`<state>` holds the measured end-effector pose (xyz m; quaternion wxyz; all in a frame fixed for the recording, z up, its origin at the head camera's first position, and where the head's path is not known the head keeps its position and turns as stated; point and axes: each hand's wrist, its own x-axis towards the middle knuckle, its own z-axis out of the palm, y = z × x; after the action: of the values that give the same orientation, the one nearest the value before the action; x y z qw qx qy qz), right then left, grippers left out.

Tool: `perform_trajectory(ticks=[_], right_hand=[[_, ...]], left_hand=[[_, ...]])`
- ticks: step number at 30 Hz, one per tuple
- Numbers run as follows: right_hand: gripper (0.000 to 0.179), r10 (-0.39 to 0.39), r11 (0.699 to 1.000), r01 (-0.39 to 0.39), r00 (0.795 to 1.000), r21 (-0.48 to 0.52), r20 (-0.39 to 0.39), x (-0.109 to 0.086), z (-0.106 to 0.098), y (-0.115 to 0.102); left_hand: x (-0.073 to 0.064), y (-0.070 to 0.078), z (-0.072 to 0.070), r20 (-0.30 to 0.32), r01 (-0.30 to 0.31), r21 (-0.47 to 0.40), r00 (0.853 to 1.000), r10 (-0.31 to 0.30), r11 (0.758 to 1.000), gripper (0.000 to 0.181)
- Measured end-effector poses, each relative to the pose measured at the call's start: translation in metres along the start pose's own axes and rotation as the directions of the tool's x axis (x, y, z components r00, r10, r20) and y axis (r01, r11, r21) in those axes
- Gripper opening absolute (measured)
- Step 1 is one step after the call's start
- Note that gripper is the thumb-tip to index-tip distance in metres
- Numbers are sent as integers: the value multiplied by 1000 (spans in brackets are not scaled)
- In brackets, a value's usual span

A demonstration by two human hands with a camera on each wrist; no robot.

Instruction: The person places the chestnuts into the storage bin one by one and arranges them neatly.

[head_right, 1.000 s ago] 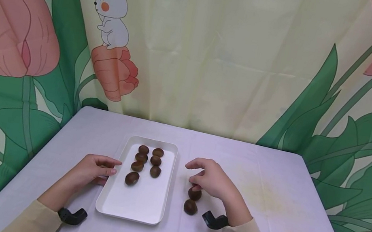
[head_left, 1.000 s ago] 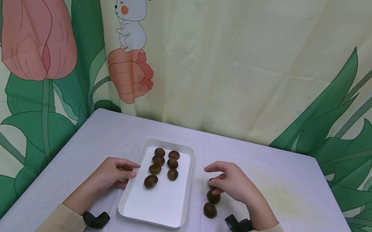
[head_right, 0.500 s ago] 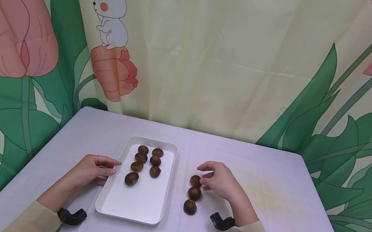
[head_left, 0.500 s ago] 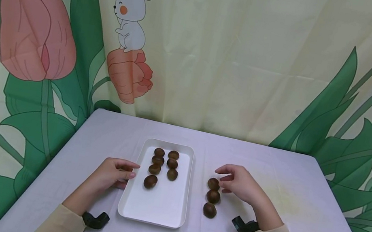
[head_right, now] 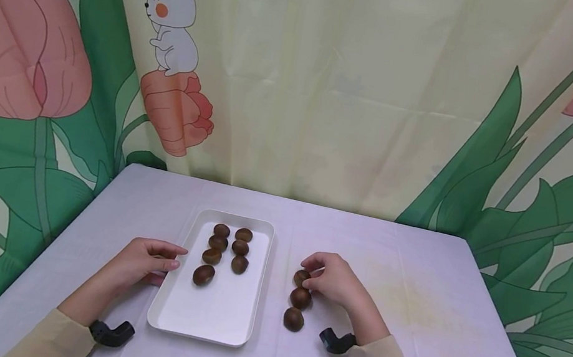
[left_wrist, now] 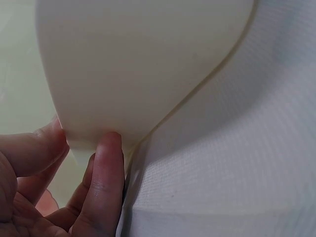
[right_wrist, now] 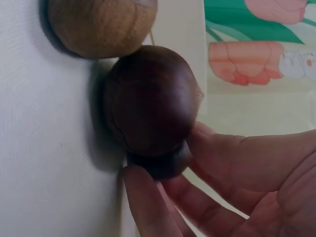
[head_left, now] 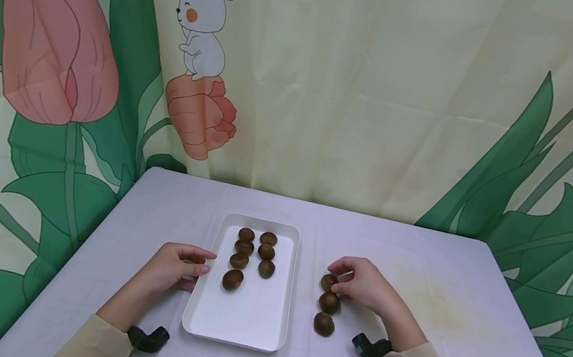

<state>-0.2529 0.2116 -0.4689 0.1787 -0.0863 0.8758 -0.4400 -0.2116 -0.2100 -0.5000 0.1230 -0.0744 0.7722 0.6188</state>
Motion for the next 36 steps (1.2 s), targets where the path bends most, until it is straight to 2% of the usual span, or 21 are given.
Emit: perform_trajectory(ticks=[16, 26, 36], right_hand=[[27, -27, 992, 21, 999, -126, -45, 6, 5, -6], [26, -21, 994, 12, 996, -108, -87, 9, 5, -12], [28, -82, 995, 78, 995, -64, -53, 6, 13, -42]], left_hand=[[0, 2, 1, -12, 6, -1, 1000, -6, 1000, 34], [-1, 3, 1, -5, 3, -7, 1000, -3, 1000, 34], [-2, 3, 1, -9, 3, -3, 1000, -3, 1000, 34]])
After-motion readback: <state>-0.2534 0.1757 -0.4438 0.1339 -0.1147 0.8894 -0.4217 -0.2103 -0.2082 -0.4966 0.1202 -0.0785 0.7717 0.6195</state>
